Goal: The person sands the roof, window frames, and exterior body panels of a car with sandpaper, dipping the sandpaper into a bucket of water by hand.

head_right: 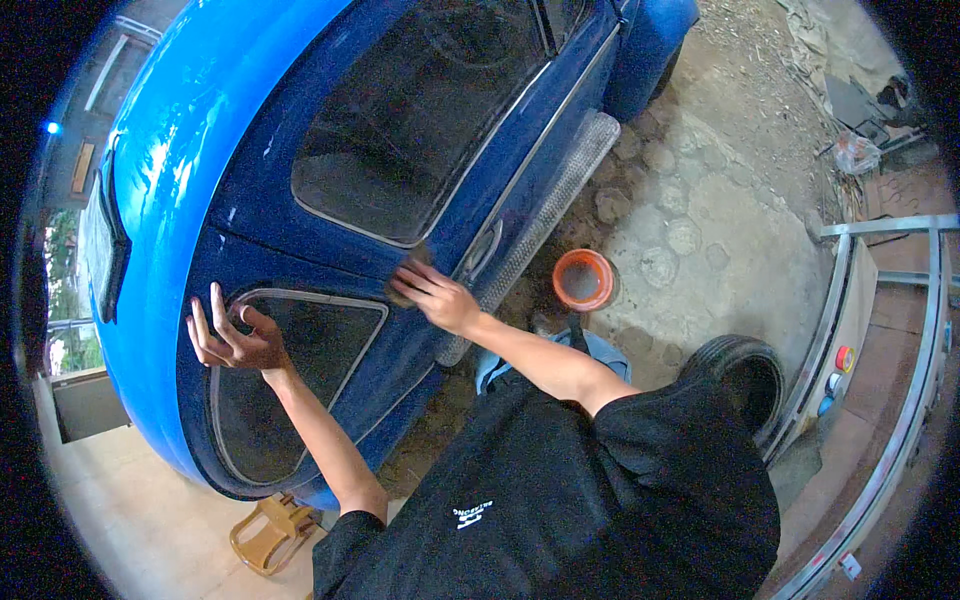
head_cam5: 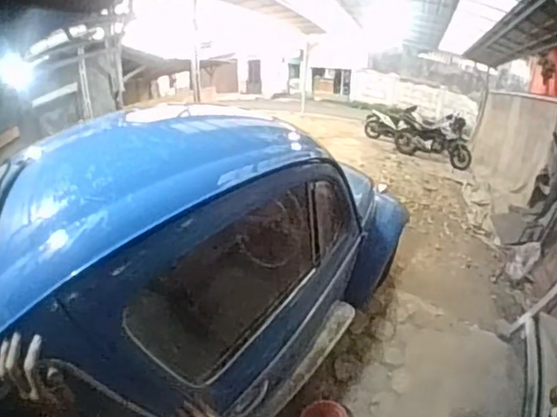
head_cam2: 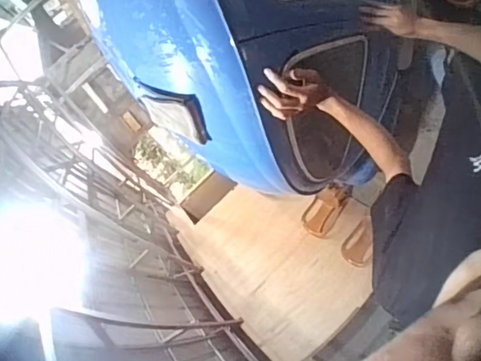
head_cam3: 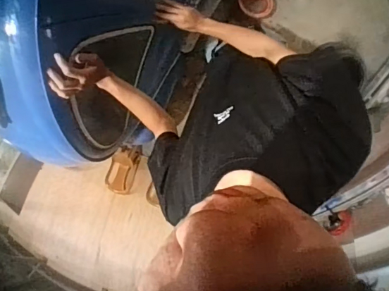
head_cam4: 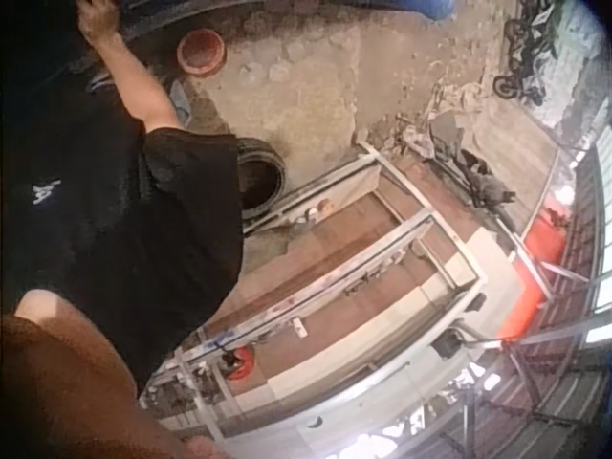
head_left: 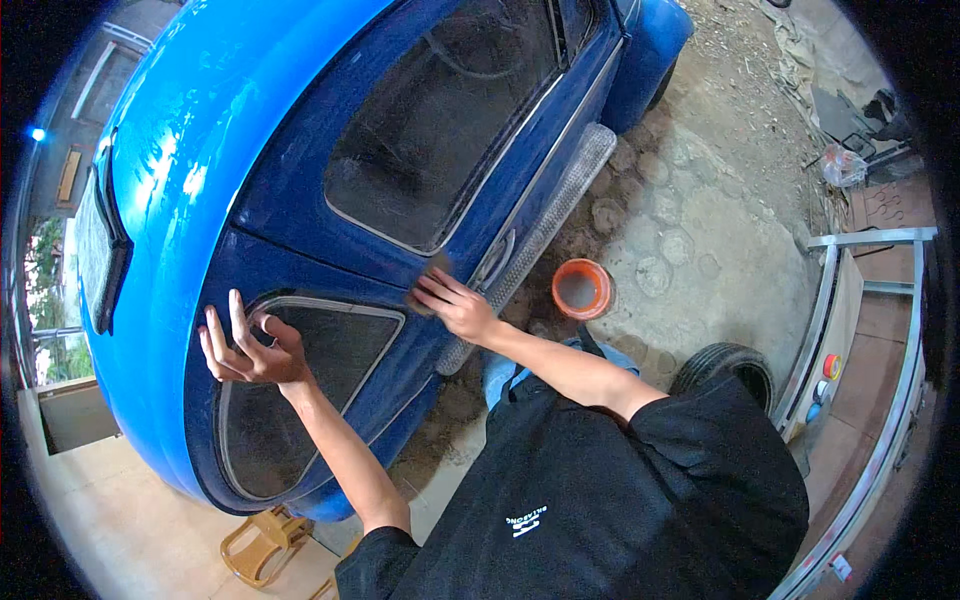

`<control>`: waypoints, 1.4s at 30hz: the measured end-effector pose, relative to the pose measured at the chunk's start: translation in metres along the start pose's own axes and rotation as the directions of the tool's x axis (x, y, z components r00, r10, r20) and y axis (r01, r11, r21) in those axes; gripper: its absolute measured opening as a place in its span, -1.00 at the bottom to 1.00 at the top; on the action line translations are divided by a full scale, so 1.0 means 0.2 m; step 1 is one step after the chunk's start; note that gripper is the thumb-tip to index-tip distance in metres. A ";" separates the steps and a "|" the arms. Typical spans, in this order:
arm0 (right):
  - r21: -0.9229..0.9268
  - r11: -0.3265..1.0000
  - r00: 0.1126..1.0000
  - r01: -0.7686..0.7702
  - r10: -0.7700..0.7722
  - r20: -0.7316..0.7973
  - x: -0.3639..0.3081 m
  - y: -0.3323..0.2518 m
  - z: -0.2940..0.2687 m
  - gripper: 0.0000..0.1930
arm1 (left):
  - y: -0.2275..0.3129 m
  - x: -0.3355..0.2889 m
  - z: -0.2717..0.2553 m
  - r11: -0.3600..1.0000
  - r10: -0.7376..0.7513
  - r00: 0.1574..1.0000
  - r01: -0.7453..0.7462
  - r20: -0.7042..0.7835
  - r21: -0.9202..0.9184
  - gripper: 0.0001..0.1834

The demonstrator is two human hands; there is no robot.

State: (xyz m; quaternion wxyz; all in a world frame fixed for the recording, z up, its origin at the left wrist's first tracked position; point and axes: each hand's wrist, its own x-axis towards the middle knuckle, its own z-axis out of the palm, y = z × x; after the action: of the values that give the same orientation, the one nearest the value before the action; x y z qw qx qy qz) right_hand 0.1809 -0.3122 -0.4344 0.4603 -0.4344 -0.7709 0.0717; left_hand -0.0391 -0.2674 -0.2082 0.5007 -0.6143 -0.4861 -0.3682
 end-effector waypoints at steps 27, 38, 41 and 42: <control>0.413 0.420 0.582 -0.808 0.680 0.446 0.33 -0.23 -0.23 -0.66 | -0.04 -0.05 0.00 0.999 0.020 0.999 -0.018 -0.040 0.045 -0.64; 0.340 0.920 0.975 -0.197 0.221 -0.032 0.04 -0.02 0.01 -0.61 | -0.01 -0.02 0.02 0.999 0.028 0.999 -0.027 -0.031 0.033 -0.61; 0.159 0.986 0.998 0.055 -0.048 -0.044 0.16 -0.10 -0.02 -0.53 | -0.01 -0.01 0.00 0.999 0.017 0.999 -0.016 -0.035 0.047 -0.59; 0.095 0.993 0.997 0.072 -0.073 0.014 0.11 -0.05 0.00 -0.48 | 0.00 0.00 0.00 0.999 0.027 0.999 -0.026 -0.032 0.042 -0.59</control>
State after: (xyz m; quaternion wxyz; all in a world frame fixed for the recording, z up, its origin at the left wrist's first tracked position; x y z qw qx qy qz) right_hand 0.1700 -0.3014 -0.4155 0.4761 -0.3831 -0.7858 0.0950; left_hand -0.0387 -0.2673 -0.2081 0.5258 -0.6042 -0.4773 -0.3614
